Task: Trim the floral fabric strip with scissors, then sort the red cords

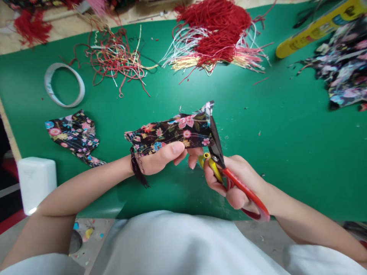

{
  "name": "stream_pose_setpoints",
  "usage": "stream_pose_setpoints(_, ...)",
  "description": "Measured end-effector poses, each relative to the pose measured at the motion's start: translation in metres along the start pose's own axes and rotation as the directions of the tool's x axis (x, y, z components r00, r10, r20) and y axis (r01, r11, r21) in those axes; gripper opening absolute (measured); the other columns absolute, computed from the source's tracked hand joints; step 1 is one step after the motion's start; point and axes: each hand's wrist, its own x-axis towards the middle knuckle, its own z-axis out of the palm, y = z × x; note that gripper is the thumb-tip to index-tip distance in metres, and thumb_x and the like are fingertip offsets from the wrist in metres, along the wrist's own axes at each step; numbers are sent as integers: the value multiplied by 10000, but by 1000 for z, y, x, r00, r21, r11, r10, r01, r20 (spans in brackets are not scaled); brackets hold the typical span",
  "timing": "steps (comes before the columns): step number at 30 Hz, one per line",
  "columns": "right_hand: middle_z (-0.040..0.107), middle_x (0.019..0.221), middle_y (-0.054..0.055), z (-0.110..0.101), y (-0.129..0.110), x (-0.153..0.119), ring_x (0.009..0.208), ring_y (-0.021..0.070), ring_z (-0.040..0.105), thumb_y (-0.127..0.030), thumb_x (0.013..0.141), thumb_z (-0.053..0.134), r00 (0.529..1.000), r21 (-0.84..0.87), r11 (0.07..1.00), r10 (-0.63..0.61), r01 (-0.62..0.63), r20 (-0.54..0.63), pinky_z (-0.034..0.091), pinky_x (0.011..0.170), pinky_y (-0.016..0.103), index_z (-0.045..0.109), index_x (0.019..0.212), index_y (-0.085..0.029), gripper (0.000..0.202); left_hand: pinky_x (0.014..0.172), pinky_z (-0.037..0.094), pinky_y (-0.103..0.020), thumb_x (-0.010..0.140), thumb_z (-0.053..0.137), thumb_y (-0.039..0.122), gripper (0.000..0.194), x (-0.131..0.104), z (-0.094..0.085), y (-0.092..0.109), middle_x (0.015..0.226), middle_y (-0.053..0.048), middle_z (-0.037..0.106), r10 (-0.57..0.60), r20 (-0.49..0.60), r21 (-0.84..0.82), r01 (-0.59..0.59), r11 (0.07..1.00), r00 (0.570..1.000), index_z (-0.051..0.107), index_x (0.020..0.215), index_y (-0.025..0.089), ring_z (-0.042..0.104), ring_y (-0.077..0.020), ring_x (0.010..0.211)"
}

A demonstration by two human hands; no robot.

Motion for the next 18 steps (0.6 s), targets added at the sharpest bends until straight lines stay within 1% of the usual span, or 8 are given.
stream_pose_setpoints(4,485,557,-77,0,1,0,448,70,370,-857,811,559,1000,-13,1000,-20,20,-3,290,409,232,504,767,-217,644,520,419,-255,1031,345,589,585,2,1,0,791,-58,667,48,-6,-40,-48,998,999,722,1068,144,546,-117,603)
stream_pose_setpoints(7,483,555,-74,1,2,0,450,79,380,-855,814,556,1000,-5,1000,-17,17,3,292,416,239,497,774,-222,637,504,409,-256,1019,376,608,576,4,2,2,783,-57,659,40,-8,-46,-41,998,999,722,1031,149,562,-126,615)
stream_pose_setpoints(12,484,543,-71,2,5,-1,439,87,387,-821,862,544,1000,8,1000,-11,11,18,283,408,245,482,767,-230,602,515,405,-254,1021,372,607,573,3,2,1,773,-49,660,33,-17,-19,-34,999,999,708,1016,143,528,-116,588)
stream_pose_setpoints(18,471,533,-73,3,6,-2,436,84,387,-806,881,526,1000,-2,1000,-13,13,9,279,407,240,459,757,-230,594,564,411,-258,1031,318,622,601,-1,-1,-3,846,-46,673,42,3,33,-42,999,999,702,994,161,502,-105,610)
